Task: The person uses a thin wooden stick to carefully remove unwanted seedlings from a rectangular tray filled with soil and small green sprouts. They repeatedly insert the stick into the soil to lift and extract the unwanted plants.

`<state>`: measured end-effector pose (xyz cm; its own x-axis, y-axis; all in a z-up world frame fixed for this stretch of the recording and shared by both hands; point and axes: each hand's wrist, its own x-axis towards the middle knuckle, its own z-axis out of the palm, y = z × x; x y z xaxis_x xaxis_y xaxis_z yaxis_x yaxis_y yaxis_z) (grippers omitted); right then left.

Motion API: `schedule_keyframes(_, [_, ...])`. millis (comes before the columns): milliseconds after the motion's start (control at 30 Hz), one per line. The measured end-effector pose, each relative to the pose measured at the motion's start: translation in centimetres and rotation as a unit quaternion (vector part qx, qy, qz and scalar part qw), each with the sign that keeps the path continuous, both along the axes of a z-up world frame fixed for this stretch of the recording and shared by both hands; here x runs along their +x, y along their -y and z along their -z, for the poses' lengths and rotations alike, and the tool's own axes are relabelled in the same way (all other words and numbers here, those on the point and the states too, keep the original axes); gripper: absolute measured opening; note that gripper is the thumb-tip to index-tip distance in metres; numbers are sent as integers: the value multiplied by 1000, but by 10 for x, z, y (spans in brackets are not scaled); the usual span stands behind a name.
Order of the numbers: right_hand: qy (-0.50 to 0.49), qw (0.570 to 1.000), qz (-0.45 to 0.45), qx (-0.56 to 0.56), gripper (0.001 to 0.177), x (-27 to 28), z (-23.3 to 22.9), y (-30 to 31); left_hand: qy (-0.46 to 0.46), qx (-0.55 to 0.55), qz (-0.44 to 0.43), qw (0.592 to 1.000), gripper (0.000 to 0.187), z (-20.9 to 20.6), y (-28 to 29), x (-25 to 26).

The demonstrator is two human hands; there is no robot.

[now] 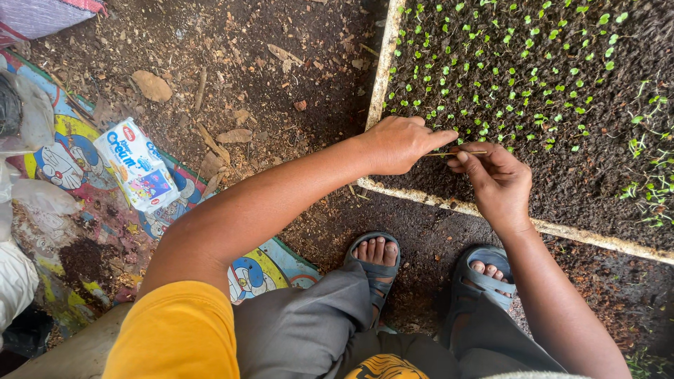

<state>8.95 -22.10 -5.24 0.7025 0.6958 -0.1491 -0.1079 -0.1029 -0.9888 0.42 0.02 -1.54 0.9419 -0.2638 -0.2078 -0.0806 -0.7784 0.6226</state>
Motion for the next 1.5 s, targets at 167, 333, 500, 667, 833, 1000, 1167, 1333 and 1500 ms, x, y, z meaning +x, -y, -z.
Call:
schedule_keyframes(167, [122,991,-48,-37,8,-2,-37,-10,-18,-49,-30,998,49,-12,-4,4])
schedule_keyframes(333, [248,964,-89,-44,9,-2,-44,-18,-23,-130,-87,987,48,-16,-1,18])
schedule_keyframes(500, [313,944,-98,-40,11,-6,-27,-14,8,-174,-100,980,49,-18,5,27])
schedule_keyframes(667, [288,956,-57,-3,11,4,-55,3,50,-210,-131,968,13,-29,12,32])
schedule_keyframes(833, [222,975,-1,-14,9,13,-70,62,78,-199,-141,967,20,-40,22,33])
schedule_keyframes(1000, [-19,989,99,-111,17,-7,-58,152,-33,-41,-157,986,23,-55,49,39])
schedule_keyframes(1167, [-50,967,192,-158,9,-12,-63,219,-90,-69,-72,991,11,-37,84,60])
schedule_keyframes(1333, [9,964,224,-145,22,1,-72,265,-49,106,7,993,39,-38,136,85])
schedule_keyframes(1500, [-44,924,353,-139,21,18,-65,294,-30,-19,-19,999,8,-43,197,120])
